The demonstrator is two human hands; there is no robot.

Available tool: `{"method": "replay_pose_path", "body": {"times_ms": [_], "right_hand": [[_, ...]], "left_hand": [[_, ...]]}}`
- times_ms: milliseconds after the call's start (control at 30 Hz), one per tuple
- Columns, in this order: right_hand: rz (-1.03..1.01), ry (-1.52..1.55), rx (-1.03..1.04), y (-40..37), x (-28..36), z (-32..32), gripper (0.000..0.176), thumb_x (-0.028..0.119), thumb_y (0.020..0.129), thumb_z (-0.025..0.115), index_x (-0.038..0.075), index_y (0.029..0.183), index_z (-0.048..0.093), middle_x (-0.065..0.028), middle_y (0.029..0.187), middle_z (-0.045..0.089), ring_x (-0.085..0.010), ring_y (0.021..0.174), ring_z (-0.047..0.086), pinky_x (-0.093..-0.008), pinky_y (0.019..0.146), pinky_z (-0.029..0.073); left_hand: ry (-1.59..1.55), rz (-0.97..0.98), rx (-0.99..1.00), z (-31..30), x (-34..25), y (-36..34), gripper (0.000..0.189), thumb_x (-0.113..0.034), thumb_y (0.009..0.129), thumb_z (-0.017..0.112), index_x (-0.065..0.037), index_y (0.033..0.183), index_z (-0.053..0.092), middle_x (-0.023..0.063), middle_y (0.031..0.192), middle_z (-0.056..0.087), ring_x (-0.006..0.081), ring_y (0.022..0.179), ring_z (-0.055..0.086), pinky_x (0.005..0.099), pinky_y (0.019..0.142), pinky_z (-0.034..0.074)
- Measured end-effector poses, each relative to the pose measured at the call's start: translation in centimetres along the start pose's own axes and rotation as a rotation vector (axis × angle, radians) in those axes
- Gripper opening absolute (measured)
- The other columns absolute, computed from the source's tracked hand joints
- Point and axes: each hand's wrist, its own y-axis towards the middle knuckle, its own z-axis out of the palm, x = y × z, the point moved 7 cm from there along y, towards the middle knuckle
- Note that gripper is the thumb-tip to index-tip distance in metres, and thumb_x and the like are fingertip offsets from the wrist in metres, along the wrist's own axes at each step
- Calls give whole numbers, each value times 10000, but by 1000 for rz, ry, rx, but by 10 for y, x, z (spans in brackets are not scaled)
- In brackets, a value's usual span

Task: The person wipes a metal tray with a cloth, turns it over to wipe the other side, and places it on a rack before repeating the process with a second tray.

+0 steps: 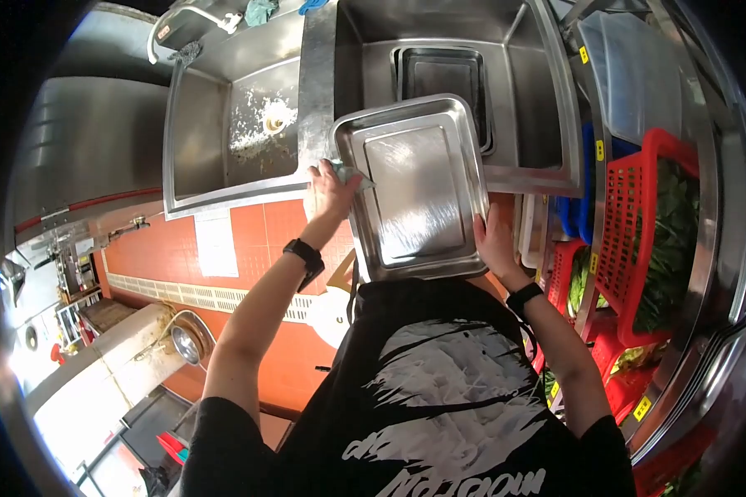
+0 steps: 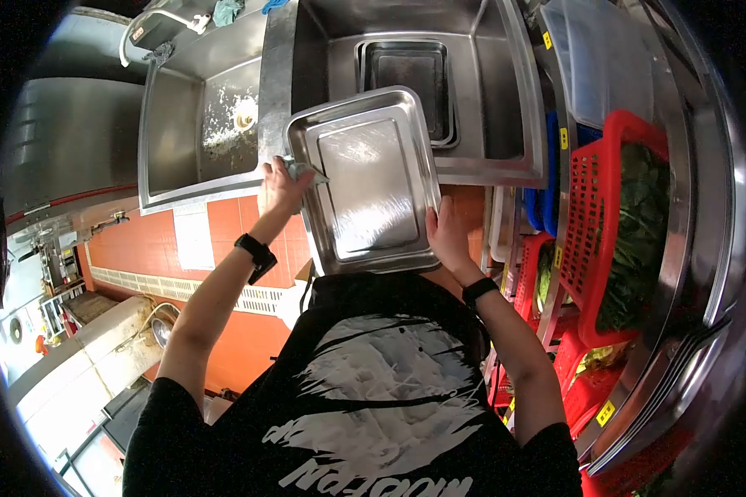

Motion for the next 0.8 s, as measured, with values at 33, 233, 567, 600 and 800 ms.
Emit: {"method": "replay_pose_path", "body": {"times_ms": [33, 233, 567, 600, 800], "right_hand": [[-4, -2, 7, -2, 0, 1, 237, 189, 904, 477, -29, 960, 404, -271, 771, 535, -470, 705, 514, -515, 592, 402], [211, 149, 211, -1, -12, 3, 384, 312, 898, 527, -45, 1016, 448, -263, 809, 565, -460, 718, 545, -500, 606, 424], [-263, -236, -292, 140, 14, -84, 312, 272, 863, 581, 44, 1066, 517, -186, 933, 550, -373, 887, 516, -433, 784, 429], [-347, -241, -292, 148, 20, -82, 325, 276, 864, 579, 40, 1077, 514, -188, 930, 558, -376, 877, 524, -435, 783, 432], [-38, 95, 229, 157, -11, -36, 350, 274, 879, 562, 23, 1115, 506, -172, 923, 598, -303, 833, 570, -368, 746, 447]], "left_hand": [[-49, -46, 45, 6, 0, -7, 530, -350, 779, 639, -30, 1130, 403, 235, 1127, 427, 411, 951, 544, 460, 759, 476], [-243, 0, -48, 19, 6, 4, 494, -340, 795, 615, -19, 1113, 414, 260, 1036, 490, 439, 924, 542, 473, 744, 463], [56, 357, -63, -5, -56, 72, 510, -360, 836, 572, -86, 1231, 404, 209, 1062, 527, 396, 936, 568, 463, 780, 479], [84, 398, -51, -10, -68, 73, 490, -353, 840, 568, -93, 1223, 410, 201, 1063, 526, 388, 936, 569, 457, 779, 482], [265, 713, -30, -7, -130, 76, 425, -300, 833, 583, -139, 1197, 436, 166, 1056, 522, 338, 953, 576, 422, 778, 497]]}}
